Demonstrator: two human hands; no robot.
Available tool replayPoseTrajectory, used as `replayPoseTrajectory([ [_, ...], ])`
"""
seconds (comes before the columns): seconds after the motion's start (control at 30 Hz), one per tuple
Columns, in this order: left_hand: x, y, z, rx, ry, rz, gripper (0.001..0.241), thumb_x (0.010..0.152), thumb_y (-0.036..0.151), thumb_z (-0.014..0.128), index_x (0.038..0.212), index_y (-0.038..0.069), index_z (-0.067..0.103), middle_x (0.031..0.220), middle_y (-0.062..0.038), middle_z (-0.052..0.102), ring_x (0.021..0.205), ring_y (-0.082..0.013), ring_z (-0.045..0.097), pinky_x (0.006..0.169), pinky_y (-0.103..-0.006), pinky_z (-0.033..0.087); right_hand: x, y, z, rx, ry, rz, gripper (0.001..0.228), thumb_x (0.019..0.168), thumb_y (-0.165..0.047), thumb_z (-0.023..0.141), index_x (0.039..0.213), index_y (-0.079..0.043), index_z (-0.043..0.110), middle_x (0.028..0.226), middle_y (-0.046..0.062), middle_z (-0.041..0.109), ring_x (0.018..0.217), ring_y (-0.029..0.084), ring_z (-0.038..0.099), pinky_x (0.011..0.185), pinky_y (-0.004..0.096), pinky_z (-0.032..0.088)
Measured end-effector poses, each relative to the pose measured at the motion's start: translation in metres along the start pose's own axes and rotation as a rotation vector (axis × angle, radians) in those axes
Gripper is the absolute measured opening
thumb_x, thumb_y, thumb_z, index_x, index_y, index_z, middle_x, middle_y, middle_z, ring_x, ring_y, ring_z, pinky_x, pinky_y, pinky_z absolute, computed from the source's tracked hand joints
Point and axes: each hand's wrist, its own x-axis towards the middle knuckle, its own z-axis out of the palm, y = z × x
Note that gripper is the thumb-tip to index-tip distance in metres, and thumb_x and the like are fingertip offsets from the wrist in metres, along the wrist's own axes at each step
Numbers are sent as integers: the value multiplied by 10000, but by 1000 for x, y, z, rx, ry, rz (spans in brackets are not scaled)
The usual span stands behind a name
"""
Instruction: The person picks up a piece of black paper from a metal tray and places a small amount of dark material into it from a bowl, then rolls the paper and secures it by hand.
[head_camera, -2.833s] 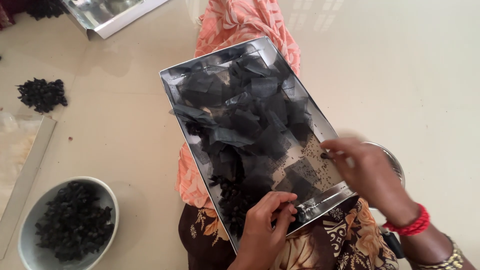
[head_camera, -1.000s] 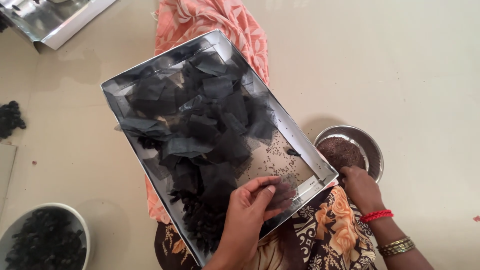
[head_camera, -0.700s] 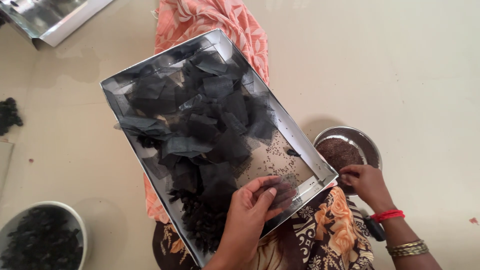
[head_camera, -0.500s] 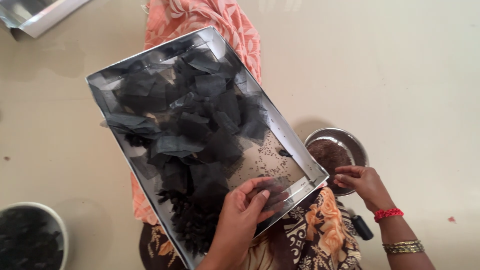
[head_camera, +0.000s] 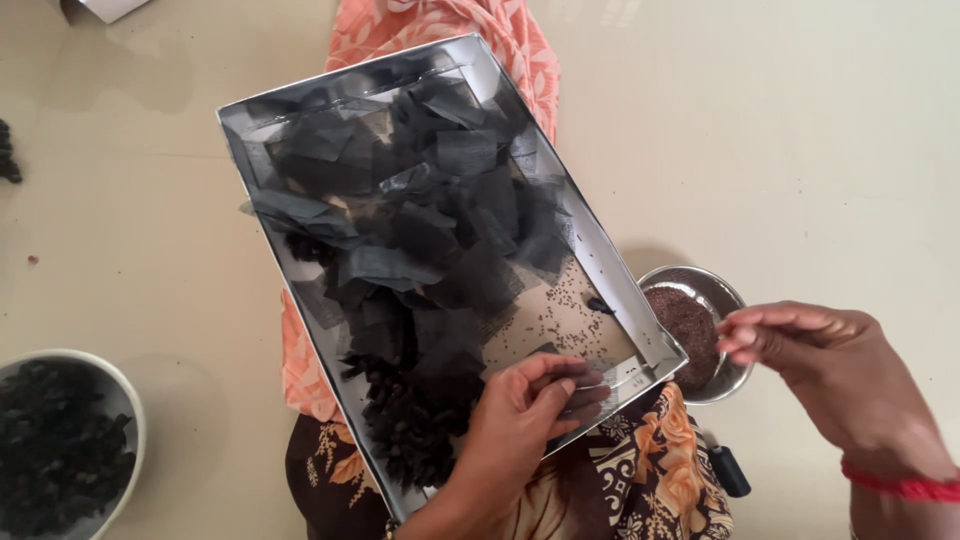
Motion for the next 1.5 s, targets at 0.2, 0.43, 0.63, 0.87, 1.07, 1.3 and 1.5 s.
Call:
replayPoseTrajectory([
  [0.2, 1, -7, -4, -82, -23, 47, 259, 1020, 71, 531, 1219, -47, 648, 1085, -75, 737, 953, -119, 725, 843, -256, 610, -35, -30, 75, -181, -583, -134, 231, 880, -52, 748, 1076, -89, 864, 960, 82, 837, 876, 192, 805, 804, 338, 639],
  [0.43, -5, -3, -14, -111, -46, 66, 255, 1027, 67, 518, 1209, -51, 652, 1047, -81, 733, 928, -134, 719, 873, -282, 614, -51, -50, 118, -636, -431, -256, 239, 861, -113, 762, 1085, -62, 828, 920, 37, 786, 835, 159, 777, 726, 277, 659],
  [0.63, -6, -6, -18, -138, -69, 83, 275, 1027, 46, 476, 1204, -61, 656, 1074, -82, 721, 969, -129, 715, 909, -273, 607, -51, -57, 115, -727, -519, -217, 260, 929, -110, 676, 1151, -69, 805, 980, 41, 807, 904, 161, 780, 768, 293, 647],
  [0.87, -3, -10, -21, -137, -90, 84, 286, 1023, 31, 452, 1212, -78, 638, 1093, -87, 713, 982, -130, 713, 934, -274, 608, -60, -61, 120, -833, -472, -161, 265, 931, -115, 654, 1150, -115, 802, 976, 10, 821, 911, 140, 786, 778, 279, 646],
  [1.07, -3, -12, -19, -151, -102, 86, 274, 1027, 24, 459, 1209, -84, 632, 1093, -92, 707, 981, -133, 709, 922, -267, 606, -65, -56, 118, -834, -427, -244, 263, 883, -142, 729, 1127, -145, 829, 951, 10, 848, 853, 149, 782, 743, 285, 641],
  [1.3, -8, -3, -16, -145, -104, 84, 267, 1020, 18, 460, 1191, -92, 633, 1101, -92, 698, 993, -120, 698, 942, -277, 611, -70, -46, 108, -827, -398, -342, 282, 900, -150, 713, 1166, -166, 805, 979, 8, 857, 847, 143, 775, 732, 284, 629],
  [1.5, -7, -5, -14, -175, -116, 77, 255, 1029, 33, 469, 1180, -78, 642, 1102, -86, 696, 1012, -115, 689, 964, -281, 619, -72, -42, 107, -850, -360, -425, 277, 885, -150, 751, 1148, -187, 829, 1051, 3, 856, 853, 157, 770, 746, 293, 629],
])
